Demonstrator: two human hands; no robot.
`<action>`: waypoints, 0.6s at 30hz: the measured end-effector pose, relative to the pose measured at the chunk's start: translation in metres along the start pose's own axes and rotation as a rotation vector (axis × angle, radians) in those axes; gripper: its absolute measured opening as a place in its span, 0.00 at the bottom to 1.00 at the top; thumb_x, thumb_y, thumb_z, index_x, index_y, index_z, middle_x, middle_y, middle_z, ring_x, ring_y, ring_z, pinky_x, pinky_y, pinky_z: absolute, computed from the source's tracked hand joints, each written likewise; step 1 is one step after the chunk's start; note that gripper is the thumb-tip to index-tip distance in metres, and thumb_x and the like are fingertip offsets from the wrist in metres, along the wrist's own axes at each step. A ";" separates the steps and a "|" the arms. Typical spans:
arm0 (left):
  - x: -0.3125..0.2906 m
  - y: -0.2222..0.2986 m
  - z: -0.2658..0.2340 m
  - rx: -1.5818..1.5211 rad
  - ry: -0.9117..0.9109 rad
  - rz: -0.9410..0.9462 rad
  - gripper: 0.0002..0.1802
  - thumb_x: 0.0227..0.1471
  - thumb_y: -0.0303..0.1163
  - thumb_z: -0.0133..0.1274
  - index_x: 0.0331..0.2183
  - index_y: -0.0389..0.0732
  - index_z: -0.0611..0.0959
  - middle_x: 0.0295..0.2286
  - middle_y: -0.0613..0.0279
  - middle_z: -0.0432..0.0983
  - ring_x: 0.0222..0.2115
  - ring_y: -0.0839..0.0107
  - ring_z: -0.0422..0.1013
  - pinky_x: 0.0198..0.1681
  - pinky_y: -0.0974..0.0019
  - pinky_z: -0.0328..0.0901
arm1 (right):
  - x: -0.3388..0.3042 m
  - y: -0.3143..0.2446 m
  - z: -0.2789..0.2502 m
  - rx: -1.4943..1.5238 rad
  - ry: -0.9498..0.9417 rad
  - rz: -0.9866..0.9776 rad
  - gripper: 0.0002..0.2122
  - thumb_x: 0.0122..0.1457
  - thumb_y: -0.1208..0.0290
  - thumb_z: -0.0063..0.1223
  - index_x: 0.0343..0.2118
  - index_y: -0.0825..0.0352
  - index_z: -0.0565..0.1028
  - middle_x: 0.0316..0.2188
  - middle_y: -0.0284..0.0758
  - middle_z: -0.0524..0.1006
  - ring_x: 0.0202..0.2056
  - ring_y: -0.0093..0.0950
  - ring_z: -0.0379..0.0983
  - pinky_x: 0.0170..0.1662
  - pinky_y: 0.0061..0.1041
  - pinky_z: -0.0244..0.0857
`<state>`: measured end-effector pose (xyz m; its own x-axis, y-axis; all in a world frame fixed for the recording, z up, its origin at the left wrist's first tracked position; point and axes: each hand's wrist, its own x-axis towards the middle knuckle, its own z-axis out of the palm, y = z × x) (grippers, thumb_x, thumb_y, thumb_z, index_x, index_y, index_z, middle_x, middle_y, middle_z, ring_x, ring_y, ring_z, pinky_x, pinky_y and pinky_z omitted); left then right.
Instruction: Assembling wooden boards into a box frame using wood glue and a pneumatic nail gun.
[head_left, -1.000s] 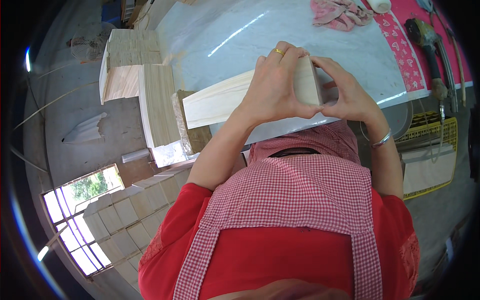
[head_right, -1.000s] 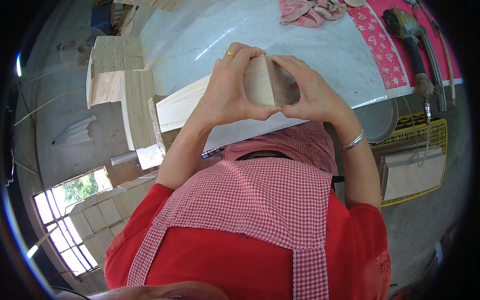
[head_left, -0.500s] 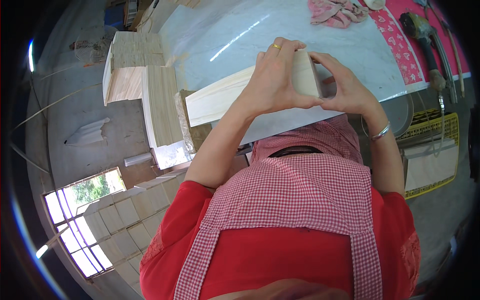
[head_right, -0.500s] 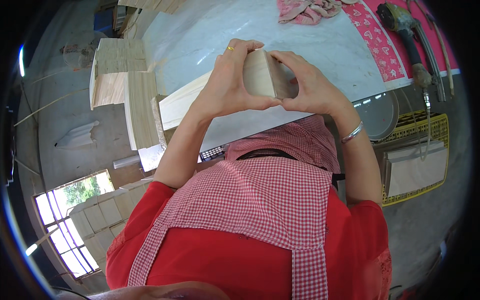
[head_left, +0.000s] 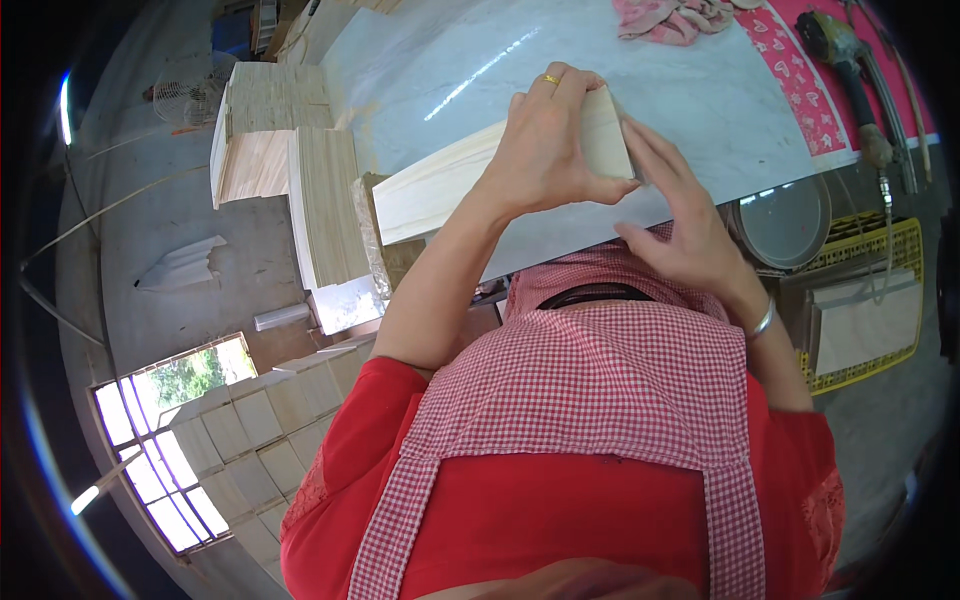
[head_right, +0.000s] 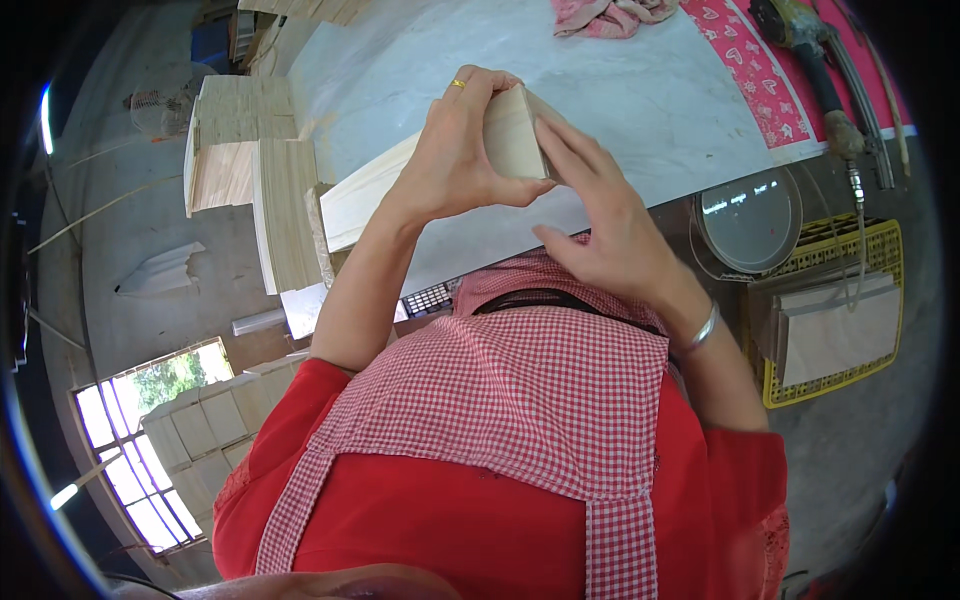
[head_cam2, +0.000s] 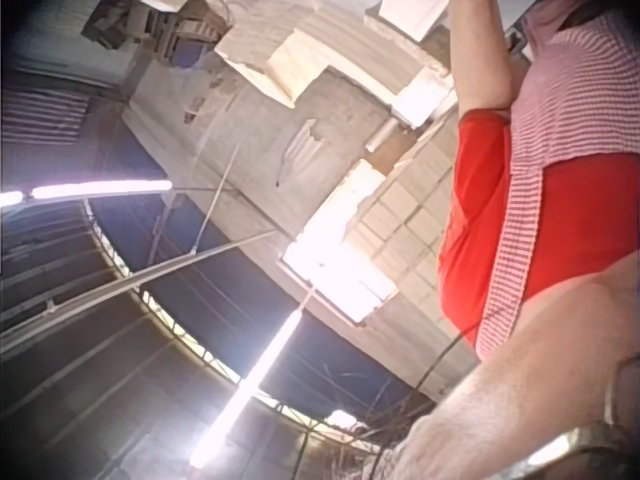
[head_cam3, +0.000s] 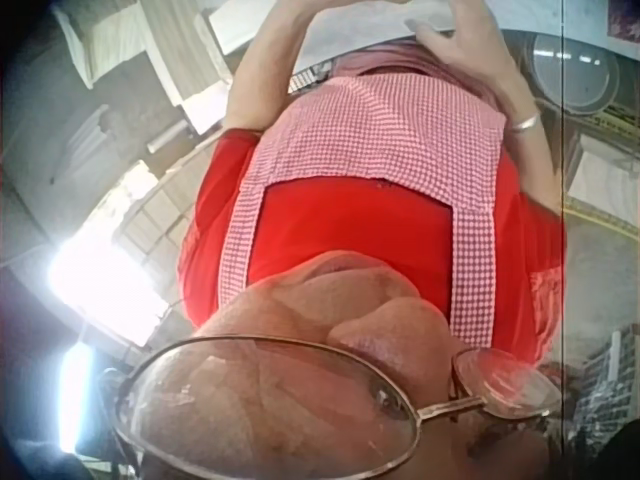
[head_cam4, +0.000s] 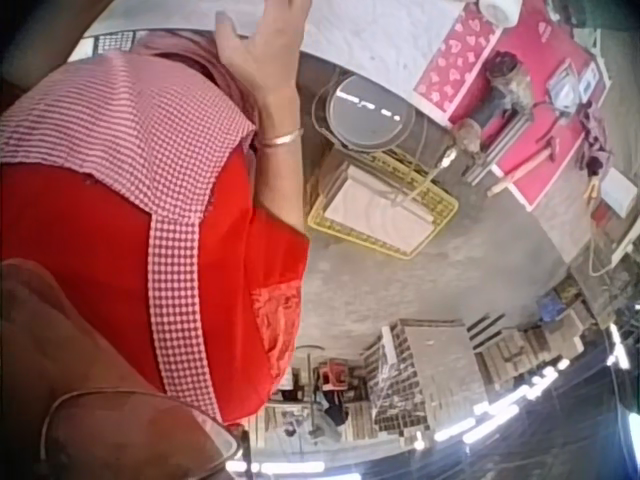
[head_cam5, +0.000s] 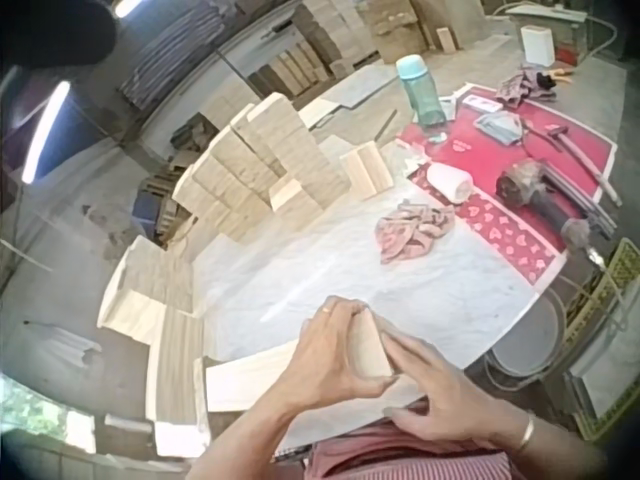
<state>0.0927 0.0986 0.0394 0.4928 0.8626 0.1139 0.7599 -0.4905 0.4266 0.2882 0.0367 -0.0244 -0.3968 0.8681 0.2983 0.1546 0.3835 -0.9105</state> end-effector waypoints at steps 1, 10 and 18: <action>0.000 0.000 0.000 0.001 -0.001 -0.001 0.47 0.23 0.45 0.74 0.47 0.35 0.72 0.41 0.50 0.70 0.41 0.52 0.70 0.45 0.53 0.66 | -0.008 -0.007 0.001 0.037 -0.001 0.032 0.39 0.46 0.77 0.59 0.65 0.68 0.57 0.64 0.43 0.59 0.64 0.38 0.58 0.65 0.36 0.53; 0.002 0.000 0.000 -0.036 -0.008 -0.010 0.47 0.23 0.43 0.73 0.46 0.35 0.72 0.40 0.49 0.70 0.40 0.51 0.71 0.41 0.54 0.69 | -0.026 -0.016 0.003 0.186 0.045 0.074 0.35 0.48 0.78 0.58 0.63 0.70 0.62 0.63 0.46 0.60 0.64 0.40 0.57 0.65 0.34 0.51; 0.001 0.000 0.001 -0.040 0.029 -0.023 0.46 0.22 0.44 0.72 0.46 0.36 0.73 0.41 0.49 0.71 0.41 0.51 0.70 0.43 0.53 0.65 | -0.021 -0.018 0.001 0.119 0.058 0.086 0.32 0.50 0.76 0.59 0.61 0.70 0.64 0.63 0.46 0.61 0.64 0.41 0.58 0.65 0.35 0.50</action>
<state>0.0931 0.0996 0.0388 0.4626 0.8770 0.1298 0.7527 -0.4659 0.4651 0.2924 0.0115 -0.0151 -0.3338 0.9140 0.2305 0.0758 0.2697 -0.9600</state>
